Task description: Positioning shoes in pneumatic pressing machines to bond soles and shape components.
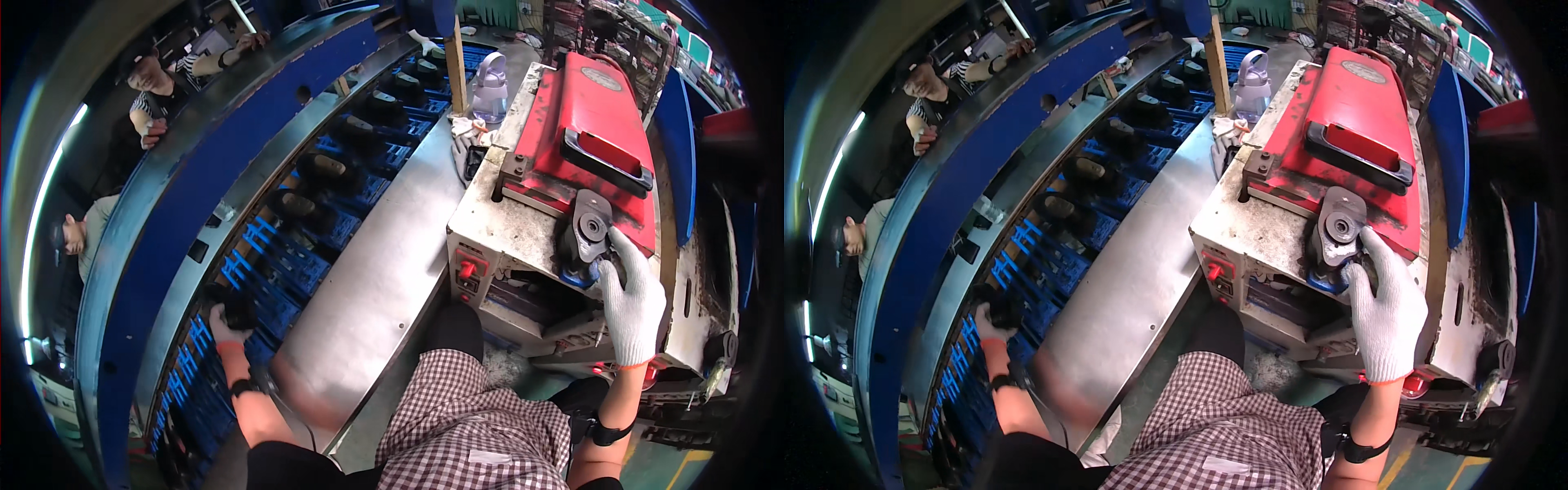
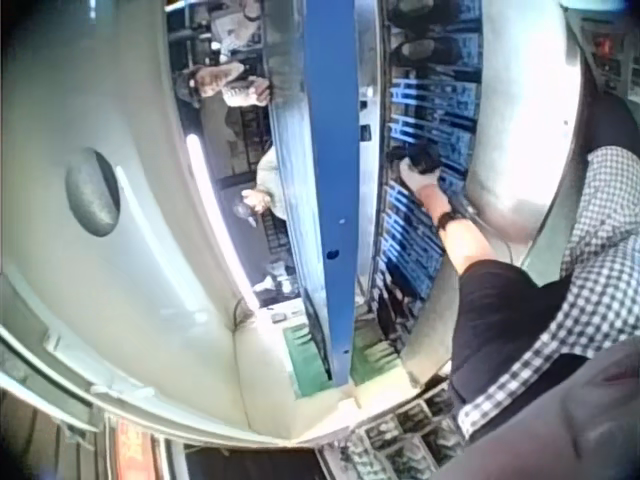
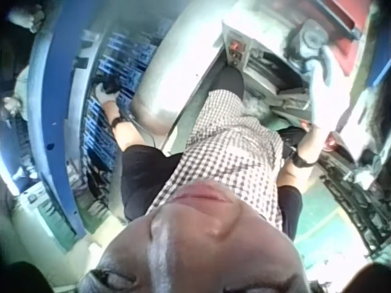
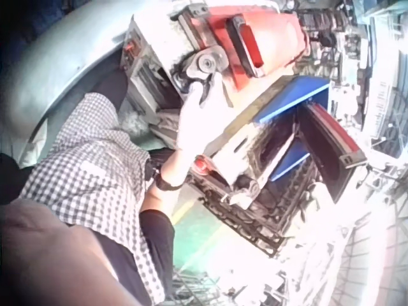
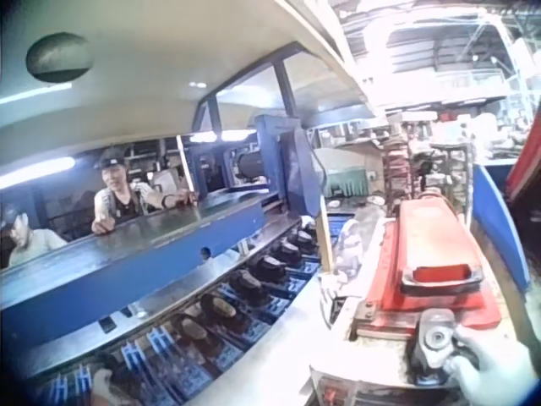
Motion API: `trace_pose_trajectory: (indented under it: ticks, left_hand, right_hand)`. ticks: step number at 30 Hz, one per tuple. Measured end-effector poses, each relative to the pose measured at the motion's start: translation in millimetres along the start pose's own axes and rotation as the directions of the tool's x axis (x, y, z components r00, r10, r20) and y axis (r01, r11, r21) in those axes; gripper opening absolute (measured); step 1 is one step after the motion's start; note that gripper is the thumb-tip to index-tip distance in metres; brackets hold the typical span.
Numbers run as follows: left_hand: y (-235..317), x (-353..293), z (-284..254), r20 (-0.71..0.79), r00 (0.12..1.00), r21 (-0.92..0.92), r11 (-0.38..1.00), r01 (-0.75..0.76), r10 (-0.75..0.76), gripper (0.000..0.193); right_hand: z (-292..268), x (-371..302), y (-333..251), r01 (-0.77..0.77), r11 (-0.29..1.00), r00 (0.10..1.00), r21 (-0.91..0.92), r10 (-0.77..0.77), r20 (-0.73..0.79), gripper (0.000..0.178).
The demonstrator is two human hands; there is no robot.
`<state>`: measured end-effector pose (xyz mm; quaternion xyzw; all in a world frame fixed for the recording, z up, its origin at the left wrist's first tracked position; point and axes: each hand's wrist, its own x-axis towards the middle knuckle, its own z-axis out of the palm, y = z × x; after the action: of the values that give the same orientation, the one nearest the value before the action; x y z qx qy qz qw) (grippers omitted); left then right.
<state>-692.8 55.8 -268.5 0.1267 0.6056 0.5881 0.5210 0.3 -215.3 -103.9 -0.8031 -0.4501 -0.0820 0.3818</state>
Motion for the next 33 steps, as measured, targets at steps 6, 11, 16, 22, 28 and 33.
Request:
trace_pose_trajectory:
  ticks: [6,11,16,22,28,33]
  left_hand:
    - [-48,-140,25,0.351,0.934,-0.42,0.904,0.087,0.073,0.066]
    - [-85,-244,109,0.826,0.518,-0.367,0.91,0.194,0.223,0.091]
    - [-93,-331,199,0.971,0.234,-0.119,0.938,0.325,0.043,0.11]
    - [-137,-450,272,0.976,0.08,0.193,0.973,0.124,-0.204,0.091]
    - [-164,-558,347,0.957,-0.278,-0.159,0.954,-0.255,0.086,0.095]
    - [-146,-589,427,0.879,-0.43,-0.386,0.836,-0.391,0.205,0.096]
  right_hand:
    - [-3,1,5,0.124,0.992,0.992,-0.022,-0.124,-0.02,0.044]
    - [-16,-5,-4,0.146,0.988,0.989,-0.055,-0.147,0.001,0.048]
    - [-33,-55,-25,0.338,0.837,0.934,0.43,-0.355,-0.043,0.062]
    - [-45,-103,-5,-0.223,0.425,0.952,0.877,-0.1,0.291,0.099]
    - [-136,-110,85,-0.174,0.013,0.934,0.985,0.319,0.161,0.071]
    - [-230,-76,136,-0.181,0.12,0.948,0.976,0.285,0.141,0.068]
